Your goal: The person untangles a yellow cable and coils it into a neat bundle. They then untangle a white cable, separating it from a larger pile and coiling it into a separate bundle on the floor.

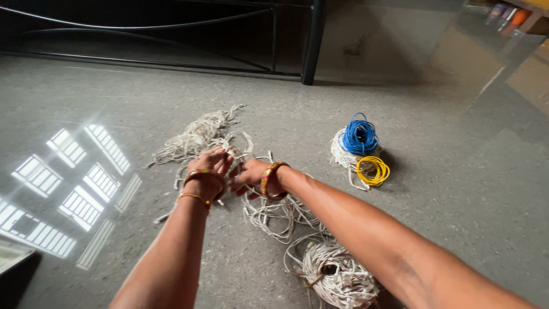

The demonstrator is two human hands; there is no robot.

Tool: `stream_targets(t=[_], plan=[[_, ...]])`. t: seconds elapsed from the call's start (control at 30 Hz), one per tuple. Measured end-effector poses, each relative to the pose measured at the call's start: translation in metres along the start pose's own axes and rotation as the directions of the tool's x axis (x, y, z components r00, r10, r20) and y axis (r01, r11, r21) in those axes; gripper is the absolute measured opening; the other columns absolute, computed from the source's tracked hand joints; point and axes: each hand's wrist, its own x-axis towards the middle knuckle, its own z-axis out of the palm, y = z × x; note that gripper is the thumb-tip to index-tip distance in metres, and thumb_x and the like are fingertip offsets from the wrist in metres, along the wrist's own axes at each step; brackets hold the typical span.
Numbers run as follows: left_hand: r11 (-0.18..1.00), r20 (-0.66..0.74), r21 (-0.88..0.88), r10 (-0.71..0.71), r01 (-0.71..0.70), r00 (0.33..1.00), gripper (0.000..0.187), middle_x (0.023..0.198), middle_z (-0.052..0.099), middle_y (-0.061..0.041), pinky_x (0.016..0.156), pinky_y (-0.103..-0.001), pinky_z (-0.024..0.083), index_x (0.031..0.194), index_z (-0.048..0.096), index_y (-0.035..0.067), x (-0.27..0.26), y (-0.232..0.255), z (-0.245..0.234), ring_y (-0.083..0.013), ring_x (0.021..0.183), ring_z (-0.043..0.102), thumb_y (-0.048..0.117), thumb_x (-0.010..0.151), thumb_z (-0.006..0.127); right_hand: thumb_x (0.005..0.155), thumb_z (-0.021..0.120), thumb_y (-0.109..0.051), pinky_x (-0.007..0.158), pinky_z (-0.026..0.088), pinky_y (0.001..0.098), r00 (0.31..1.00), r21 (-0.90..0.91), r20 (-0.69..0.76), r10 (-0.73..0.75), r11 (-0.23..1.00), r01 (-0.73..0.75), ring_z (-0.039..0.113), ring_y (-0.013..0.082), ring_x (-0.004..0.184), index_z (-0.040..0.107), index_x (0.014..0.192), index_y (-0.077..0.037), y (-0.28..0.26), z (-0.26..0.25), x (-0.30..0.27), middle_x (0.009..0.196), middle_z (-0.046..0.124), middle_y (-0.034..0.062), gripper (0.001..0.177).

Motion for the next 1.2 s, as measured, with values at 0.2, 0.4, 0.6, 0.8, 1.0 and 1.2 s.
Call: stream_targets(t=[0.2, 0.4, 0.6, 0.8, 1.0, 1.2], plan=[[0.988, -0.279, 0.153, 0.057, -0.014, 0.959, 0.024, 0.1, 0.069, -0.019, 0.076, -0.04, 0.059, 0.106, 0.065, -0.006, 0.004, 0.013, -0.024, -0.0296, 0.087, 0.069, 0.008, 0.087, 0.07, 0.09, 0.064, -0.008, 0.036, 0.026, 0.024, 0.899, 0.363, -0.421, -0.121, 0.886, 0.289, 0.037, 0.0046, 0.042, 0.068, 0.106, -0.003, -0.007, 0.01, 0.024, 0.066, 0.062, -0.001, 0.017], [0.183, -0.164, 0.98, 0.489, 0.083, 0.857, 0.056, 0.108, 0.066, -0.026, 0.085, -0.047, 0.056, 0.11, 0.062, -0.006, -0.037, 0.037, 0.01, -0.038, 0.098, 0.066, 0.04, 0.085, 0.083, 0.087, 0.055, 0.001, 0.035, 0.025, 0.022, 0.918, 0.258, -0.349, -0.191, 0.922, 0.29, 0.034, 0.0015, 0.04, 0.068, 0.134, -0.018, -0.024, 0.016, 0.003, 0.059, 0.054, -0.0047, 0.052], [0.672, 0.022, 0.719, -0.279, 0.179, 0.96, 0.046, 0.109, 0.077, -0.009, 0.081, -0.045, 0.046, 0.109, 0.075, 0.009, -0.043, 0.029, 0.021, -0.0217, 0.094, 0.069, 0.047, 0.088, 0.059, 0.088, 0.052, 0.007, 0.045, 0.042, 0.022, 0.922, 0.129, -0.339, -0.185, 0.962, 0.241, 0.049, 0.0018, 0.05, 0.046, 0.154, -0.025, -0.014, 0.011, -0.002, 0.075, 0.071, -0.0128, 0.073], [0.882, -0.222, 0.439, 0.289, -0.169, 0.931, 0.018, 0.088, 0.067, -0.009, 0.069, -0.046, 0.048, 0.088, 0.068, 0.0, -0.003, 0.051, 0.031, -0.0238, 0.074, 0.06, 0.013, 0.078, 0.075, 0.094, 0.062, -0.013, 0.04, 0.032, 0.0278, 0.91, 0.02, -0.343, -0.233, 0.967, 0.256, 0.038, 0.0075, 0.045, 0.032, 0.16, -0.033, -0.01, -0.004, 0.0, 0.074, 0.054, 0.0077, 0.075], [0.827, -0.58, -0.103, 0.401, -0.552, 0.709, 0.018, 0.083, 0.069, -0.016, 0.064, -0.045, 0.048, 0.088, 0.07, 0.0, -0.007, 0.076, 0.02, -0.0232, 0.067, 0.06, 0.014, 0.082, 0.061, 0.095, 0.054, -0.02, 0.051, 0.055, 0.0326, 0.749, -0.453, -0.322, -0.579, 0.789, 0.416, 0.052, 0.0095, 0.05, 0.032, 0.159, -0.027, -0.066, 0.047, 0.033, 0.076, 0.044, -0.015, 0.068], [0.648, -0.551, 0.744, 0.455, 0.164, 0.699, 0.035, 0.101, 0.072, -0.022, 0.081, -0.047, 0.052, 0.1, 0.075, -0.001, -0.067, 0.069, -0.082, -0.035, 0.094, 0.067, 0.03, 0.084, 0.069, 0.08, 0.06, -0.009, 0.053, 0.055, 0.0355, 0.971, -0.749, 0.227, -0.074, 0.624, 0.222, 0.065, 0.0142, 0.057, 0.076, 0.088, -0.004, 0.004, 0.041, 0.046, 0.066, 0.069, 0.0033, 0.018]])
